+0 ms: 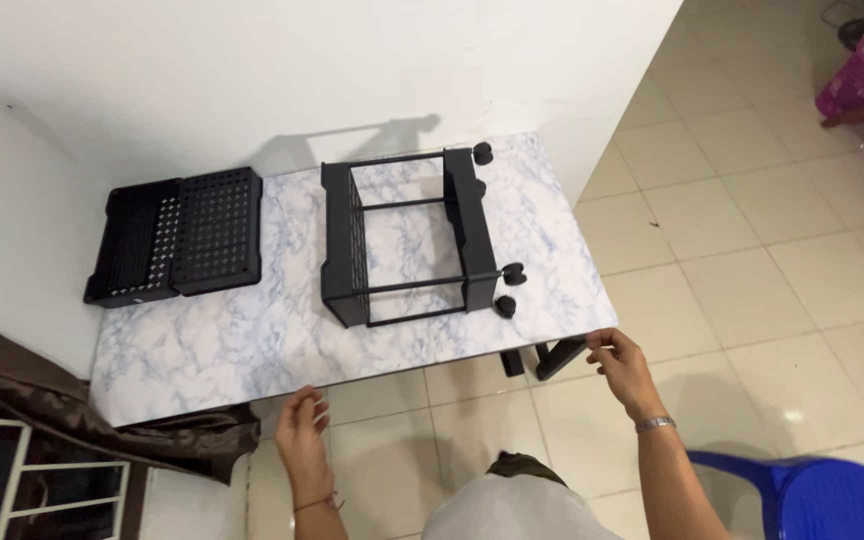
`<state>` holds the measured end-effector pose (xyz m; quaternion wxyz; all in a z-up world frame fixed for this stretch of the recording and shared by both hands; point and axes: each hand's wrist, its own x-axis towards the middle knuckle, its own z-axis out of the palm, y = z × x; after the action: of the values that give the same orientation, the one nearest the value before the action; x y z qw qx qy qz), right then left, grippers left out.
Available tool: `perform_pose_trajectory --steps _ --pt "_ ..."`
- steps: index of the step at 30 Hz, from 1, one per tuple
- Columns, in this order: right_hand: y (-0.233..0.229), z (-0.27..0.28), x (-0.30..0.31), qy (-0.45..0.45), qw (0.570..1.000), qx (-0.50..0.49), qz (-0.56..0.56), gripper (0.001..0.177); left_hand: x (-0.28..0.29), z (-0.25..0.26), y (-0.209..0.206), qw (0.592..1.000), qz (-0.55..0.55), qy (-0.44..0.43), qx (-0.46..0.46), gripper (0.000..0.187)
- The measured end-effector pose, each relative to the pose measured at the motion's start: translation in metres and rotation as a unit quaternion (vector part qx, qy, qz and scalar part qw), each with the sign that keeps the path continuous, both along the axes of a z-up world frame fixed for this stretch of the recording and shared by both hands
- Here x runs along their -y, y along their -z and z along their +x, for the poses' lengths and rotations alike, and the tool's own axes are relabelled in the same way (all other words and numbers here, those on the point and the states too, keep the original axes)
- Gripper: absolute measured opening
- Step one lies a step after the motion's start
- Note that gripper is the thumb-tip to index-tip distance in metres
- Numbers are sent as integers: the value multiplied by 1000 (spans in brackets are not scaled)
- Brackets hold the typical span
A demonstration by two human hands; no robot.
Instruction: The person assembles a black plastic shelving unit by inserting rods into slots on the side panels and attaching wheels. They repeatedly insert and remove rods and panels, adjusting the structure on a marble-patterned table.
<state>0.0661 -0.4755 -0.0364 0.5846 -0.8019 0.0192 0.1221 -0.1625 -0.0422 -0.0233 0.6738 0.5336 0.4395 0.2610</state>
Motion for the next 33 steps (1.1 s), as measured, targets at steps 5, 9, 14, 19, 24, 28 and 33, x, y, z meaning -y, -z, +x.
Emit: perform_pose_trajectory --steps 5,9,14,19,24,28,33 --pt "-9 48 3 -20 999 16 -23 17 32 46 -3 999 10 39 3 24" --pt "-21 75 -8 -67 995 63 -23 18 36 68 1 999 20 21 22 24" --pt "-47 82 -45 -102 984 148 8 11 26 76 -8 999 44 3 -27 29" --pt "-89 76 -116 -174 960 215 35 14 -11 94 -24 997 59 3 -58 37" --pt "-104 61 -196 -250 911 322 -60 11 -66 121 -14 992 41 92 -74 52" --pt "-101 54 -261 -303 893 307 -128 21 -92 166 -6 969 50 219 -98 62" --pt "-88 41 -321 -381 867 222 -230 54 -115 186 -4 923 84 366 -87 88"
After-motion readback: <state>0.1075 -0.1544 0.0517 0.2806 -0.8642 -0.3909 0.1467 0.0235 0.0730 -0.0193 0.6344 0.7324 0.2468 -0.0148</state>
